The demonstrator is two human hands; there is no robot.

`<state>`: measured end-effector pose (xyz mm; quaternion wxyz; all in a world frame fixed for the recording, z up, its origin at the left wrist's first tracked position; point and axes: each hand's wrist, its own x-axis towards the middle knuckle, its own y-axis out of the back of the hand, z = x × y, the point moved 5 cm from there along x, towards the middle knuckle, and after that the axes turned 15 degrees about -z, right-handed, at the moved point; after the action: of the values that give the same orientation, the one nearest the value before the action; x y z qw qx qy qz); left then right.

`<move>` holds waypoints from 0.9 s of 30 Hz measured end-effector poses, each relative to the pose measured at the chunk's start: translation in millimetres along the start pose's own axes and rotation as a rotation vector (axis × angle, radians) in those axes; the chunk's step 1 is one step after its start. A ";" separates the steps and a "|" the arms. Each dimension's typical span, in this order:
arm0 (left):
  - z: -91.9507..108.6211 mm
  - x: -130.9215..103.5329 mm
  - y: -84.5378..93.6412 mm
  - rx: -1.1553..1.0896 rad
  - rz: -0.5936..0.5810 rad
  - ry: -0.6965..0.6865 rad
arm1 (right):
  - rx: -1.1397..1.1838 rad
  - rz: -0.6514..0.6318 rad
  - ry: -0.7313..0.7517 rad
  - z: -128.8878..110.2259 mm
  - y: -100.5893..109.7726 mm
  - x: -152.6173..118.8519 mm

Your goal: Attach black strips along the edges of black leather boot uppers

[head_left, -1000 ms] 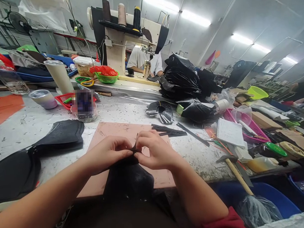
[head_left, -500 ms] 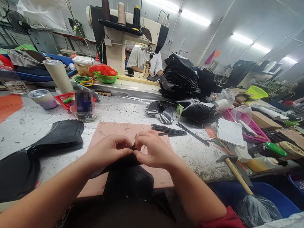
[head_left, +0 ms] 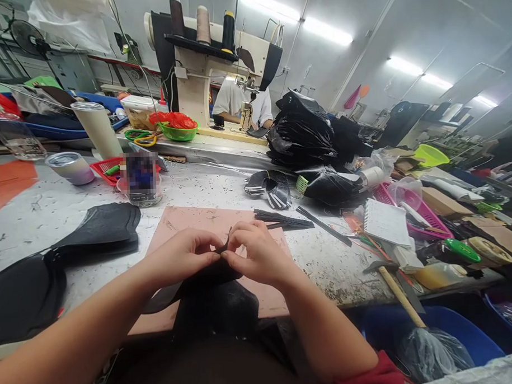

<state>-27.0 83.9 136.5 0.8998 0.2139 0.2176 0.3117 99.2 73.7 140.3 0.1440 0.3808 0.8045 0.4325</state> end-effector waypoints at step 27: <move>-13.8 -45.3 18.0 0.747 0.756 -0.173 | 0.551 0.016 -0.144 47.2 -27.0 26.6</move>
<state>-75.0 70.6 146.4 0.6022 0.6077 0.1467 0.4965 94.6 111.9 93.6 0.0882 0.4417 0.8764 0.1706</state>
